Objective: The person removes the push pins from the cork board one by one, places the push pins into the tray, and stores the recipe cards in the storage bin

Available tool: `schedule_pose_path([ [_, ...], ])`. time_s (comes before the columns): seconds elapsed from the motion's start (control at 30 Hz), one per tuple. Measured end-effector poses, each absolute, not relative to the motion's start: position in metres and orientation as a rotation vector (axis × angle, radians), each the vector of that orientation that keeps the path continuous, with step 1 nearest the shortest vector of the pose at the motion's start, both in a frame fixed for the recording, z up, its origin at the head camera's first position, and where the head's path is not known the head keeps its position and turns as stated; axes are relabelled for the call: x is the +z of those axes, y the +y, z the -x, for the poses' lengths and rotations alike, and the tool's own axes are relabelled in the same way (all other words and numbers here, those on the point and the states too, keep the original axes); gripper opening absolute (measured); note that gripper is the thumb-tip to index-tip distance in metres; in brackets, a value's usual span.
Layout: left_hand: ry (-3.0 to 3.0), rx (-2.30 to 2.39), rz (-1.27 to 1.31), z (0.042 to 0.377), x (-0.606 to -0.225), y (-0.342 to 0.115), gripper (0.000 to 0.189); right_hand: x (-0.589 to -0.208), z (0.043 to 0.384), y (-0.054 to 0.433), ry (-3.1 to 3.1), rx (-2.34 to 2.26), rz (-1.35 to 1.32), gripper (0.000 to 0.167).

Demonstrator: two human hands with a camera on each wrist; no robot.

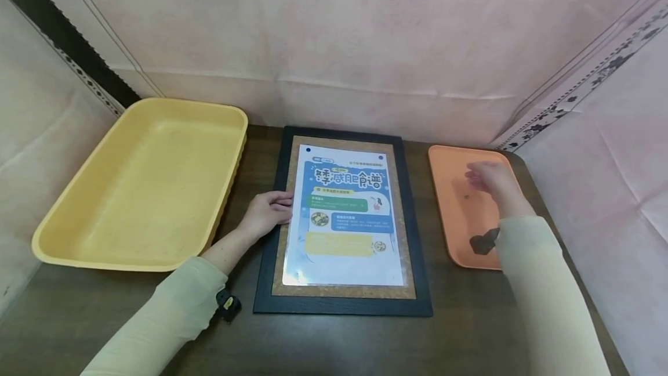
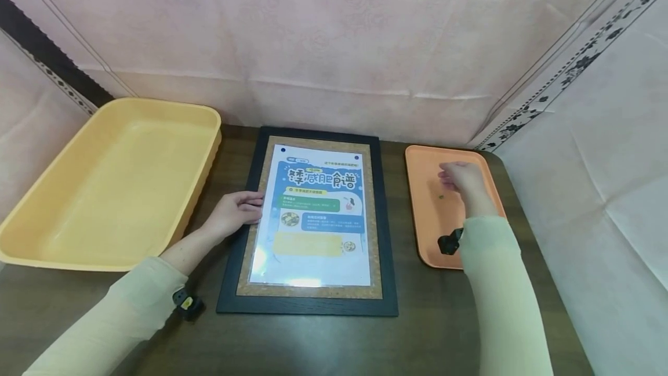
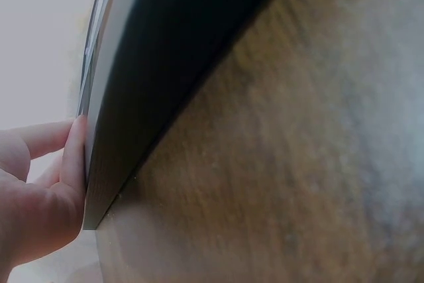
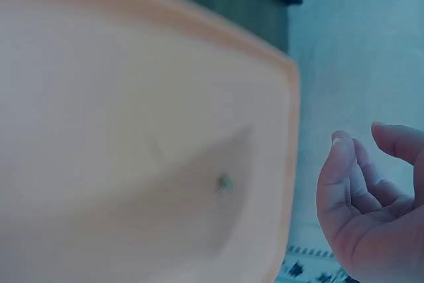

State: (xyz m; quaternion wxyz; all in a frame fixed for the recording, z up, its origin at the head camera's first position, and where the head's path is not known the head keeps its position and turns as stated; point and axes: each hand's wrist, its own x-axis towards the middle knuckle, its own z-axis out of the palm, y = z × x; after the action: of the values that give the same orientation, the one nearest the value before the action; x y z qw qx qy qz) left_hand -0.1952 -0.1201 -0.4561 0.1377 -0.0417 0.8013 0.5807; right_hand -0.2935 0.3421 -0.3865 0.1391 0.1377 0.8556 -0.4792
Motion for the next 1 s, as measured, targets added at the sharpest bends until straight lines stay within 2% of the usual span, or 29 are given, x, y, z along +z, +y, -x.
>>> schedule_pose_path([
  [0.23,2.322,1.674,0.135,0.194,-0.456,-0.121,0.046,-0.373,0.298,0.31,2.453,-1.443,-0.379,0.065],
  [0.33,2.32,1.674,0.136,0.194,-0.456,-0.122,0.046,-0.37,0.303,0.293,2.42,-1.454,-0.337,0.063],
  [0.53,2.317,1.669,0.129,0.193,-0.455,-0.124,0.046,-0.371,0.32,0.26,2.328,-1.711,-0.318,0.028],
  [0.6,2.317,1.672,0.125,0.193,-0.455,-0.124,0.046,-0.372,0.324,0.251,2.337,-1.718,-0.283,0.022],
  [0.67,2.319,1.677,0.125,0.193,-0.455,-0.125,0.046,-0.374,0.329,0.242,2.368,-1.7,-0.247,0.023],
  [0.83,2.315,1.686,0.141,0.192,-0.455,-0.124,0.045,-0.385,0.34,0.221,2.458,-1.589,-0.295,0.041],
  [0.9,2.308,1.69,0.141,0.192,-0.455,-0.123,0.045,-0.392,0.344,0.213,2.46,-1.557,-0.352,0.043],
  [1.0,2.307,1.693,0.128,0.193,-0.454,-0.12,0.045,-0.402,0.349,0.203,2.455,-1.525,-0.415,0.038],
])
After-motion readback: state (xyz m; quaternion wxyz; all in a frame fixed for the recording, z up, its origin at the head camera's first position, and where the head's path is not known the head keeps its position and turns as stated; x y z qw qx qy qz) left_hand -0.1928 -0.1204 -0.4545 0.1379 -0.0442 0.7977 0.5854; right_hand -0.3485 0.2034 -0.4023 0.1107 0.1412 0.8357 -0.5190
